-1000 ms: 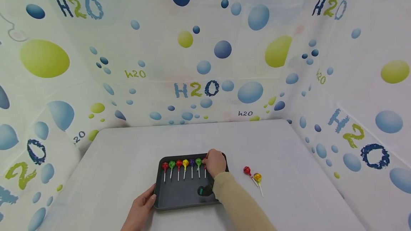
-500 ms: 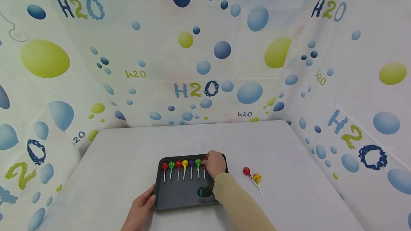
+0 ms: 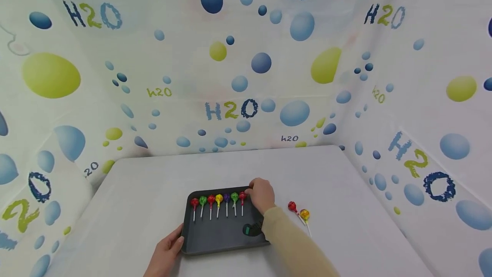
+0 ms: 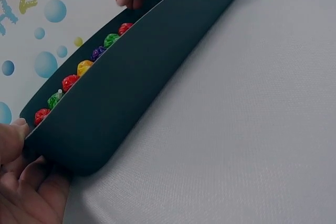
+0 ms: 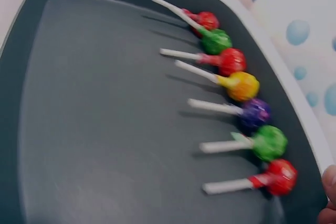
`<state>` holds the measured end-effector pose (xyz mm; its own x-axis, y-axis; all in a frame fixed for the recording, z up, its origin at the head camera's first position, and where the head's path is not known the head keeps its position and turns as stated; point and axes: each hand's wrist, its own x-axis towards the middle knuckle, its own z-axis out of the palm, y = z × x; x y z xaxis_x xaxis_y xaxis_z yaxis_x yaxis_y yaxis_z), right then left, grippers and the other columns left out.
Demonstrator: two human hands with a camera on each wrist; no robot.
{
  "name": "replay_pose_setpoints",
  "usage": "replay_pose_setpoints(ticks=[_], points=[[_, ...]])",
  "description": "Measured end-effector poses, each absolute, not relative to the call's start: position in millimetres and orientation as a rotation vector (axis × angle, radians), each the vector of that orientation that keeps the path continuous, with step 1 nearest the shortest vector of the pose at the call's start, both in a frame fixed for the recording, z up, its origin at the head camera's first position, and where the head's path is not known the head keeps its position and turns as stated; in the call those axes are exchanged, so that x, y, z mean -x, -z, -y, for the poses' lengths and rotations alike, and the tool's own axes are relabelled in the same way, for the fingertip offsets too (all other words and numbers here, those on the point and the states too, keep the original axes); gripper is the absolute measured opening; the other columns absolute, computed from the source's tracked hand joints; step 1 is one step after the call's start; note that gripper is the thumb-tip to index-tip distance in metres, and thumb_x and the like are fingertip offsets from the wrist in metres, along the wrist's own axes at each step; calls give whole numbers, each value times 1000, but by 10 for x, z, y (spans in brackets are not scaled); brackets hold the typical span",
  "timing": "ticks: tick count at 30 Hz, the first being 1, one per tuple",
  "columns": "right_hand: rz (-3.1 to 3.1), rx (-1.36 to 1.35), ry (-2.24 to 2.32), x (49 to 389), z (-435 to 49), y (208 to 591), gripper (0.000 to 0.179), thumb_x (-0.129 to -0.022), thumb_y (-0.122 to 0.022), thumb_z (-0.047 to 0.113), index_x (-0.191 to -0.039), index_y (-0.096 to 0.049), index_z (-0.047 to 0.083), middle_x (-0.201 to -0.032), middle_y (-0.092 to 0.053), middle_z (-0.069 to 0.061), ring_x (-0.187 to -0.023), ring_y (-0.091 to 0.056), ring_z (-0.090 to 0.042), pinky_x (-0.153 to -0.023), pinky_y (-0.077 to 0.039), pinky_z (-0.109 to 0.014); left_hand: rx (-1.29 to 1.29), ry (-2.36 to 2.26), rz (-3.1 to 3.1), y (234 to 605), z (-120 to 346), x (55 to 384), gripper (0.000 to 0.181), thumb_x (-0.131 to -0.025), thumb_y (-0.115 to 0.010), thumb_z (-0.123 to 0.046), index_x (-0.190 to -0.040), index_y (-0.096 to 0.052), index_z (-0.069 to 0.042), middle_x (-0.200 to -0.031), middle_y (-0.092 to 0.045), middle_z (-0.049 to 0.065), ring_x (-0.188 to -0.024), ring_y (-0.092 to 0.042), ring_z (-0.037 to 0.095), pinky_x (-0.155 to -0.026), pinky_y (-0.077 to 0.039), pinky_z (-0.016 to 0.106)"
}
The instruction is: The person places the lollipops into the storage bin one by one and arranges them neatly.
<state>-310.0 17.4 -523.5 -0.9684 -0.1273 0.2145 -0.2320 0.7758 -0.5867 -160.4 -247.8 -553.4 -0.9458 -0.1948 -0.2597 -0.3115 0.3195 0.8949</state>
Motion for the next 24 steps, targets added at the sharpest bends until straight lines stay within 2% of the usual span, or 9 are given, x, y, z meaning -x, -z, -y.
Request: replay_pose_setpoints(ticks=[6,15,19,24], points=[[2820,-240,-934,3125,-525,5030,26,-91,-75,12,-113,-76,-3,-106,-78,-17,-97,-74,-32,-83,-64,-46,484,-1692,-2486,5535,2463,1599,51,-107,-50,-8,-154,-36,7,-159,-37,28,-149,-32,47,-119,-39,58],[2911,-130,-864,3178,-1324,4847,27,-96,-69,9,-118,-72,-7,-110,-76,-21,-99,-73,-34,-90,-63,-49,493,-1678,-2465,5524,2453,1606,52,-107,-49,-8,-155,-34,6,-160,-35,28,-150,-31,47,-120,-39,58],[2967,-119,-869,3140,-1566,4832,27,-98,-68,9,-121,-71,-6,-112,-75,-21,-101,-71,-34,-95,-62,-49,484,-1672,-2465,5522,2462,1609,52,-107,-49,-9,-155,-34,7,-160,-34,27,-150,-29,47,-121,-37,59],[3110,-183,-844,3048,-1659,4922,24,-96,-70,8,-118,-73,-3,-108,-75,-16,-96,-70,-29,-93,-63,-46,472,-1673,-2460,5513,2454,1602,52,-107,-48,-8,-155,-33,8,-160,-33,28,-151,-29,47,-121,-36,59]])
